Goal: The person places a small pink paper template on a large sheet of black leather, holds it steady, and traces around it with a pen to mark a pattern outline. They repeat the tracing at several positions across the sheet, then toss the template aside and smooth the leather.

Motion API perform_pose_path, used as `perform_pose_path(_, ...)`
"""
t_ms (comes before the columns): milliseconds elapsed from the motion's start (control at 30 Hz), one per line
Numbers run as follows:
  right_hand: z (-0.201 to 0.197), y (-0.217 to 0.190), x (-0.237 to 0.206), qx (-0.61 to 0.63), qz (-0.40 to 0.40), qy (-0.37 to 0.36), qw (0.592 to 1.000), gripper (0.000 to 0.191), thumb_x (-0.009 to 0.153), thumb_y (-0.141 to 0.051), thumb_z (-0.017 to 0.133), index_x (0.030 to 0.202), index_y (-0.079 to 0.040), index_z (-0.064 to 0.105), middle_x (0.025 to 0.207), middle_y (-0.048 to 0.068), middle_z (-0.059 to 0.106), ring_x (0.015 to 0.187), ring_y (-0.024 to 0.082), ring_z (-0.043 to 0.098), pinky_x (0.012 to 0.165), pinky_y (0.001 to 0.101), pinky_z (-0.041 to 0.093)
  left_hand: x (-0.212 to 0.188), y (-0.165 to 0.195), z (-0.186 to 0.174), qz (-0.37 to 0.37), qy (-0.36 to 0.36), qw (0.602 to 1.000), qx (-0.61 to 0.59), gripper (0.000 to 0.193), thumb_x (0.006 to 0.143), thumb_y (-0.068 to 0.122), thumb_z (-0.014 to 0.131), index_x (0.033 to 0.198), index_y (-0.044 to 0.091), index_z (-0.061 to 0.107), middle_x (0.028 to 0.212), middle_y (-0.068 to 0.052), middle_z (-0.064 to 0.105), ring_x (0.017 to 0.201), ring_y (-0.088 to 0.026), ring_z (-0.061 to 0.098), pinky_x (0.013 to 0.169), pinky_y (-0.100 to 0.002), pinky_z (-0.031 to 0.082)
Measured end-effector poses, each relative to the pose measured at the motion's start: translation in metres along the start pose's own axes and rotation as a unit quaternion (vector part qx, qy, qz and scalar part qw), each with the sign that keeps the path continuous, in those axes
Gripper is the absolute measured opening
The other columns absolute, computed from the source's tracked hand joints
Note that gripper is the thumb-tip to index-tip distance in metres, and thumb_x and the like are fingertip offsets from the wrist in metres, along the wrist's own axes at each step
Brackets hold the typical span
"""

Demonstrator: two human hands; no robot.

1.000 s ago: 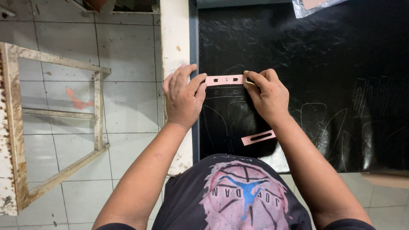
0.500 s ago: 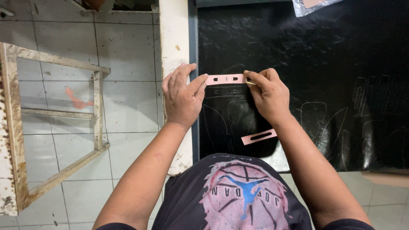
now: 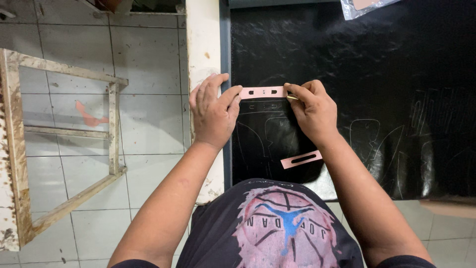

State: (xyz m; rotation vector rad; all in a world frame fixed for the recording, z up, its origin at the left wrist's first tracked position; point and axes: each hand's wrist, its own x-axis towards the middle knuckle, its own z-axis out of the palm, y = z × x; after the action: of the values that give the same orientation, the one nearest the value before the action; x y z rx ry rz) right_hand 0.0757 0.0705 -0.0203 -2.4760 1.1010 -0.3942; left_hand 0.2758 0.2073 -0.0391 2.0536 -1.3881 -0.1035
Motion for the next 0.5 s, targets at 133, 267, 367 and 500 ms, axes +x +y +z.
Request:
perform_pose_path(133, -0.002, -0.001, 0.000, -0.012, 0.007, -0.014, 1.000, 0.033, 0.089, -0.008, 0.078, 0.120, -0.018, 0.077, 0.096, 0.003, 0.064, 0.076, 0.017, 0.065, 0.067, 0.0311, 0.055, 0.004, 0.009, -0.001, 0.022, -0.070, 0.997, -0.004, 0.024, 0.094, 0.009, 0.063, 0.114, 0.015, 0.074, 0.129, -0.006, 0.063, 0.127, -0.027, 0.055, 0.110, -0.047, 0.034)
perform_pose_path(267, -0.004, -0.001, 0.001, 0.017, -0.003, -0.001, 1.000, 0.031, 0.090, -0.009, 0.078, 0.120, -0.018, 0.077, 0.098, 0.004, 0.065, 0.078, 0.019, 0.067, 0.069, 0.0326, 0.055, 0.005, 0.024, 0.010, 0.046, -0.247, 0.968, 0.025, 0.020, 0.106, 0.001, 0.051, 0.120, 0.002, 0.066, 0.131, -0.016, 0.061, 0.125, -0.029, 0.059, 0.114, -0.040, 0.047)
perform_pose_path(367, -0.004, -0.001, 0.002, 0.020, 0.000, -0.003, 1.000, 0.032, 0.089, -0.009, 0.078, 0.120, -0.018, 0.077, 0.097, 0.005, 0.065, 0.078, 0.019, 0.067, 0.068, 0.0330, 0.055, -0.012, 0.040, 0.016, 0.164, -0.039, 0.984, 0.056, 0.045, 0.092, 0.006, 0.058, 0.136, -0.007, 0.060, 0.138, -0.030, 0.055, 0.132, -0.042, 0.051, 0.116, -0.048, 0.041)
perform_pose_path(500, -0.005, 0.002, 0.001, 0.020, 0.005, -0.011, 1.000, 0.031, 0.089, -0.010, 0.078, 0.119, -0.019, 0.078, 0.096, 0.004, 0.064, 0.077, 0.019, 0.067, 0.067, 0.0330, 0.055, -0.023, 0.052, 0.031, 0.146, -0.060, 0.987, 0.033, 0.055, 0.095, 0.016, 0.062, 0.142, -0.010, 0.051, 0.150, -0.027, 0.048, 0.143, -0.041, 0.045, 0.123, -0.051, 0.035)
